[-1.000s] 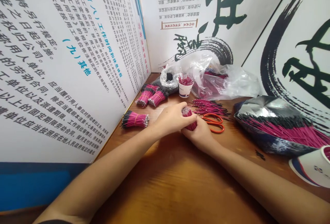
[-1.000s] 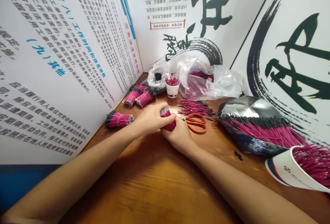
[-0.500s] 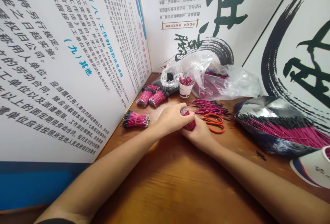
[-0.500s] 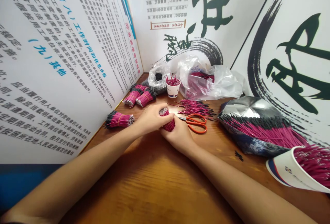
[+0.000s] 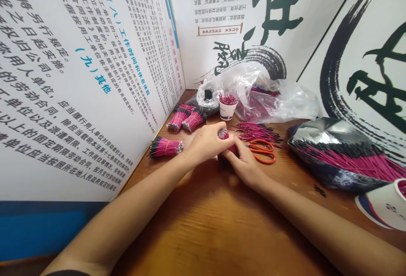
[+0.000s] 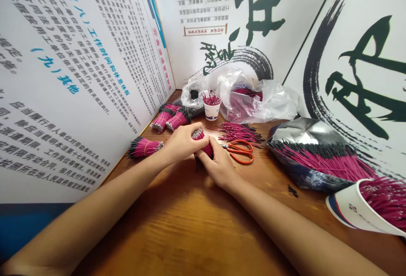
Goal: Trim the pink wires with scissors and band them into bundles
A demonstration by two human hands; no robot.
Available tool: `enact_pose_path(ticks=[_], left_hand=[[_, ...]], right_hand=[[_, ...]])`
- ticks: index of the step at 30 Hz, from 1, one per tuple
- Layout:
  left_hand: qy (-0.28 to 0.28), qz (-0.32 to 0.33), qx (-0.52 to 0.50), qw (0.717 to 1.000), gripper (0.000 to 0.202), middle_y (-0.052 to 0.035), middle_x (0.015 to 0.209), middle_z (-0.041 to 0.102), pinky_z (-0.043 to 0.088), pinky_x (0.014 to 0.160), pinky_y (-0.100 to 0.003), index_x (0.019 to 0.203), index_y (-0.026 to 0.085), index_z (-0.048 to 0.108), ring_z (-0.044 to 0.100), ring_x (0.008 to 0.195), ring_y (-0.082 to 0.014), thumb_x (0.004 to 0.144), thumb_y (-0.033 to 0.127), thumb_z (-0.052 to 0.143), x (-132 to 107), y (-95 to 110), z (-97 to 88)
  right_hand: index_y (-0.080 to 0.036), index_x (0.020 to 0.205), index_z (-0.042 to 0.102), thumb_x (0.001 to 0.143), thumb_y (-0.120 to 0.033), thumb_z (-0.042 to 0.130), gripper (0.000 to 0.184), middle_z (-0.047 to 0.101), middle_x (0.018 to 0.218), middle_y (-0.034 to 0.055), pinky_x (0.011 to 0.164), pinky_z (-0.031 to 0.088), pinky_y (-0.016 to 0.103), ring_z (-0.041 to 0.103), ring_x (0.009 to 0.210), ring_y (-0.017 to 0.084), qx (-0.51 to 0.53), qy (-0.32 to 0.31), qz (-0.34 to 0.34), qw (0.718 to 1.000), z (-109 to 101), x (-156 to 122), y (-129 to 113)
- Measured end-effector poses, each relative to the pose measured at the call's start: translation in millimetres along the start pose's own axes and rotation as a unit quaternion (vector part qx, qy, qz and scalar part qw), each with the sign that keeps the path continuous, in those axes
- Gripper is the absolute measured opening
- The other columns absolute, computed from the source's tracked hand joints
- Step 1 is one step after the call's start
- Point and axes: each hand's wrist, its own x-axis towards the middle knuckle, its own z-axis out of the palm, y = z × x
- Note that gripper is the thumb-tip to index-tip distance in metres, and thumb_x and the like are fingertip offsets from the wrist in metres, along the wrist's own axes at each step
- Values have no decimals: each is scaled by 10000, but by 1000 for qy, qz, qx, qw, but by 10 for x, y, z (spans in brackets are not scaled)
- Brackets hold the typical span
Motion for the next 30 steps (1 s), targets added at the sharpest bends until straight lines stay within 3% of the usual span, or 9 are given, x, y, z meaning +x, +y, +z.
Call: enact_pose_path(ticks=[8, 14, 18, 26, 30], left_hand=[[-1, 5, 35, 999, 271, 45, 639, 518, 263, 563, -254, 710, 188, 491, 444, 609, -110, 816, 429, 552, 1, -15, 7], [1, 8, 48, 999, 239, 31, 679, 558, 283, 570, -254, 756, 193, 531, 477, 625, -121, 825, 422, 549, 1, -27, 10], [0, 15, 49, 999, 212, 29, 685, 566, 296, 576, -254, 766, 198, 537, 484, 627, -123, 827, 401, 543, -1, -35, 9], [3, 31, 74, 997, 238, 19, 662, 575, 269, 558, -262, 756, 195, 541, 484, 606, -128, 842, 417, 537, -58, 62, 23], [-1, 43, 95, 995, 223, 3, 683, 609, 264, 555, -273, 780, 200, 565, 489, 604, -139, 853, 408, 532, -99, 148, 20]], right_hand=[[-207, 1123, 544, 887, -333, 567, 268, 669, 1084, 54, 913, 470, 350, 603, 1074, 243, -15, -19, 11, 1000, -3, 16, -11], [-194, 1215, 474, 705, -321, 748, 593, 632, 1196, 113, 917, 482, 386, 602, 1098, 286, -79, -30, -2, 996, 15, 2, -4], [-179, 1272, 440, 684, -319, 760, 685, 617, 1214, 138, 937, 472, 415, 597, 1103, 298, -121, -37, -5, 992, 19, -15, 25], [-191, 1196, 504, 708, -297, 733, 549, 659, 1153, 102, 863, 503, 385, 637, 1016, 267, -75, -6, 26, 997, 34, -20, 41], [-186, 1018, 569, 678, -252, 720, 378, 700, 986, 66, 754, 518, 347, 660, 883, 252, -49, 6, 42, 998, 19, -10, 47]])
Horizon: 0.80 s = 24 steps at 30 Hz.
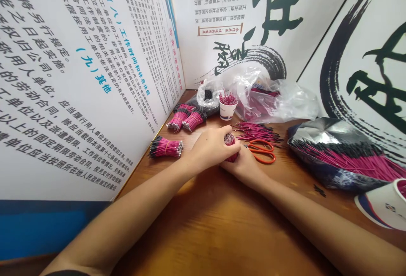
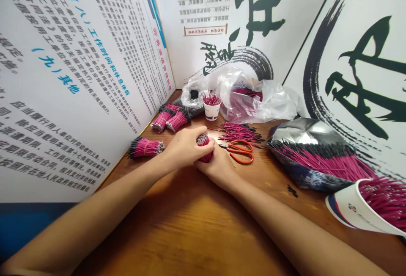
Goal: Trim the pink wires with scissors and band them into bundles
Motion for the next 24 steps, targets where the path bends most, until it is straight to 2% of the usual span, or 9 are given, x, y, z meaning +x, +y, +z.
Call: enact_pose_path(ticks=[4, 9, 12, 14, 17, 20, 24], left_hand=[[-12, 12, 18, 1000, 211, -6, 710, 631, 281, 559, -279, 824, 210, 575, 518, 615, -155, 852, 417, 540, -17, 69, -41], [-33, 18, 40, 999, 262, -29, 747, 648, 351, 604, -286, 843, 208, 551, 571, 674, -186, 879, 464, 506, -46, 169, -114], [-49, 18, 13, 999, 285, -41, 823, 664, 401, 662, -302, 881, 206, 531, 596, 744, -204, 885, 489, 498, -68, 227, -190], [-83, 15, -36, 996, 303, -50, 920, 676, 428, 702, -313, 927, 209, 523, 611, 820, -216, 877, 507, 506, -70, 240, -257], [-133, -15, -127, 983, 331, -55, 1047, 677, 458, 788, -327, 1036, 220, 524, 620, 924, -220, 887, 510, 472, -43, 201, -350], [-163, -41, -190, 967, 310, -35, 1109, 672, 463, 850, -316, 1147, 245, 509, 620, 984, -201, 885, 406, 475, -1, 121, -397], [-181, -36, -150, 971, 296, -25, 1043, 678, 461, 825, -310, 1106, 251, 525, 619, 944, -203, 841, 383, 533, 22, 45, -366]], right_hand=[[-181, 862, 586, 675, -213, 679, 211, 691, 812, 32, 636, 501, 298, 647, 752, 221, 53, -8, 7, 999, -24, -7, -53], [-179, 838, 592, 672, -197, 643, 176, 684, 804, 33, 609, 496, 280, 619, 727, 202, 88, 10, 0, 996, -34, -23, -148], [-178, 844, 588, 683, -219, 638, 173, 675, 811, 40, 614, 493, 283, 604, 716, 193, 81, 46, -11, 996, -34, -26, -160], [-180, 812, 577, 697, -245, 634, 144, 661, 791, 41, 611, 490, 289, 593, 697, 187, 84, 67, -12, 994, -41, -23, -154], [-187, 785, 562, 702, -288, 649, 157, 640, 733, 26, 596, 484, 296, 575, 655, 176, 89, 82, 7, 993, -59, -5, -141], [-186, 838, 577, 696, -285, 668, 196, 651, 741, 20, 644, 501, 316, 593, 689, 188, 100, 84, 21, 991, -69, 22, -125], [-175, 917, 588, 706, -242, 664, 235, 673, 823, 30, 675, 504, 314, 602, 717, 187, 116, 42, 2, 992, -65, 41, -99]])
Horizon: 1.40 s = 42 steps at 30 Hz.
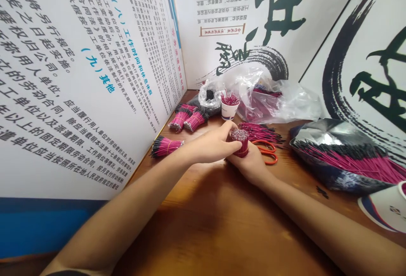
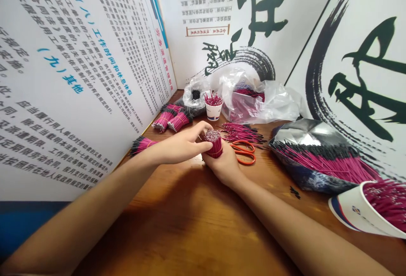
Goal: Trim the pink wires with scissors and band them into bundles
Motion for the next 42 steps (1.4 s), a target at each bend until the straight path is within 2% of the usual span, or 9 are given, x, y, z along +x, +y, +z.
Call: enact_pose_path(ticks=[5, 11, 16, 20, 24, 27, 31, 36, 42], left_hand=[[14, 13, 108, 994, 267, -48, 937, 658, 412, 696, -307, 947, 213, 494, 600, 833, -210, 837, 451, 547, 25, -59, 92], [-1, 34, 150, 988, 214, -39, 911, 642, 372, 655, -298, 891, 209, 476, 582, 815, -203, 839, 401, 554, 29, -65, 123], [5, 52, 169, 984, 195, -46, 920, 644, 380, 651, -299, 894, 203, 482, 585, 809, -204, 847, 383, 542, 27, -69, 144], [51, 86, 216, 971, 214, -63, 935, 655, 410, 679, -314, 928, 194, 500, 602, 820, -211, 916, 402, 453, 51, -116, 246], [117, 102, 289, 945, 260, -69, 918, 657, 443, 693, -321, 924, 184, 525, 625, 824, -219, 947, 408, 394, 76, -137, 374], [146, 109, 326, 928, 233, -58, 904, 657, 454, 674, -312, 926, 183, 550, 633, 785, -207, 935, 370, 412, 83, -125, 421], [147, 115, 350, 918, 203, -41, 857, 644, 441, 613, -302, 933, 188, 579, 622, 716, -195, 911, 341, 448, 92, -139, 401], [145, 121, 361, 913, 227, -54, 933, 608, 432, 585, -303, 954, 178, 584, 602, 706, -185, 924, 342, 431, 79, -155, 346], [122, 102, 356, 921, 242, -66, 936, 601, 463, 631, -315, 1015, 160, 553, 610, 768, -204, 958, 306, 368, 60, -102, 355]], right_hand=[[-186, 917, 592, 726, -214, 628, 196, 688, 863, 26, 672, 487, 294, 621, 758, 199, -59, -58, -1, 997, -1, -1, 46], [-200, 845, 585, 721, -255, 658, 154, 677, 856, 47, 719, 477, 334, 607, 793, 233, -193, -74, -48, 977, -29, 35, 118], [-207, 962, 589, 722, -295, 677, 270, 655, 981, 80, 790, 467, 359, 593, 907, 258, -274, -68, -47, 958, -58, 13, 104], [-203, 977, 567, 764, -287, 627, 236, 627, 1022, 91, 773, 469, 346, 592, 904, 245, -272, -72, -37, 959, -56, -24, 67], [-212, 940, 539, 764, -269, 622, 202, 626, 937, 53, 676, 463, 309, 589, 792, 213, -225, -66, -14, 972, -39, -32, 33], [-211, 909, 519, 750, -238, 624, 192, 629, 918, 49, 661, 464, 300, 586, 781, 208, -179, -62, -25, 982, -29, -27, 24], [-202, 889, 506, 731, -209, 625, 198, 617, 908, 59, 682, 469, 319, 580, 799, 220, -165, -70, -61, 982, -34, -10, 45], [-197, 920, 510, 758, -215, 605, 189, 615, 942, 75, 752, 467, 357, 570, 852, 235, -172, -64, -121, 975, -41, 9, 59], [-196, 850, 531, 832, -294, 539, 99, 627, 924, 103, 828, 438, 417, 558, 897, 267, -221, -70, -121, 965, -43, -15, 80]])
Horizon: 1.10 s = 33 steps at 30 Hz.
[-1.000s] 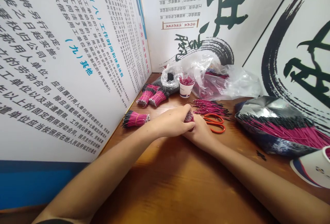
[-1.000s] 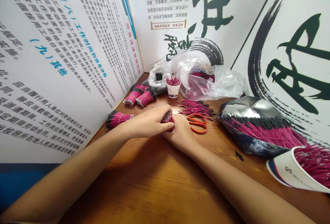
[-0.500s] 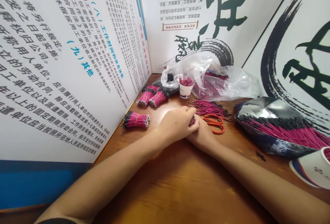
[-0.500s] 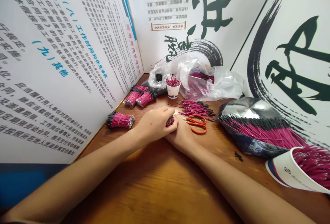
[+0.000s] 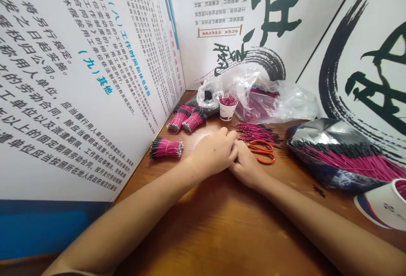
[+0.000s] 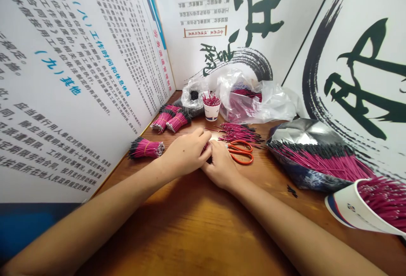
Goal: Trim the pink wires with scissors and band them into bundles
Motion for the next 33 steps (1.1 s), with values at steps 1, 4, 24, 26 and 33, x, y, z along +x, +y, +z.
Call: enact_pose_path(ticks=[1, 4, 24, 26, 33], left_hand=[[-6, -2, -6, 1000, 251, -66, 929, 602, 471, 647, -320, 1017, 162, 552, 612, 782, -208, 965, 312, 358, 2, 0, 0], [-25, -9, -31, 999, 298, -66, 918, 604, 488, 705, -340, 991, 173, 558, 617, 827, -220, 984, 355, 323, 6, -21, -3], [17, 51, 28, 998, 163, -36, 905, 629, 412, 552, -288, 938, 173, 606, 622, 706, -178, 902, 269, 479, 30, -48, 51], [15, 56, 37, 998, 159, -41, 922, 632, 414, 554, -288, 946, 172, 606, 627, 714, -180, 896, 262, 485, 27, -53, 35], [4, 39, -15, 999, 202, -53, 924, 623, 460, 656, -298, 903, 172, 585, 623, 786, -189, 924, 287, 420, 47, -137, 40]], right_hand=[[-196, 845, 536, 838, -306, 533, 110, 634, 934, 109, 827, 433, 421, 554, 897, 269, -9, -2, 4, 1000, 1, -4, 2], [-199, 862, 558, 841, -333, 538, 137, 652, 923, 100, 796, 427, 411, 543, 881, 268, -33, -12, 22, 999, -3, -9, -6], [-193, 942, 521, 869, -374, 536, 195, 626, 1016, 133, 823, 442, 434, 532, 929, 284, -52, -15, 17, 998, 1, -23, -52], [-184, 955, 540, 893, -388, 509, 216, 629, 1031, 138, 838, 439, 442, 528, 948, 289, -73, -25, 18, 997, -4, -20, -69], [-165, 1051, 594, 924, -435, 482, 319, 626, 1109, 148, 926, 404, 518, 501, 1065, 329, -170, -72, 51, 982, -10, -35, -84]])
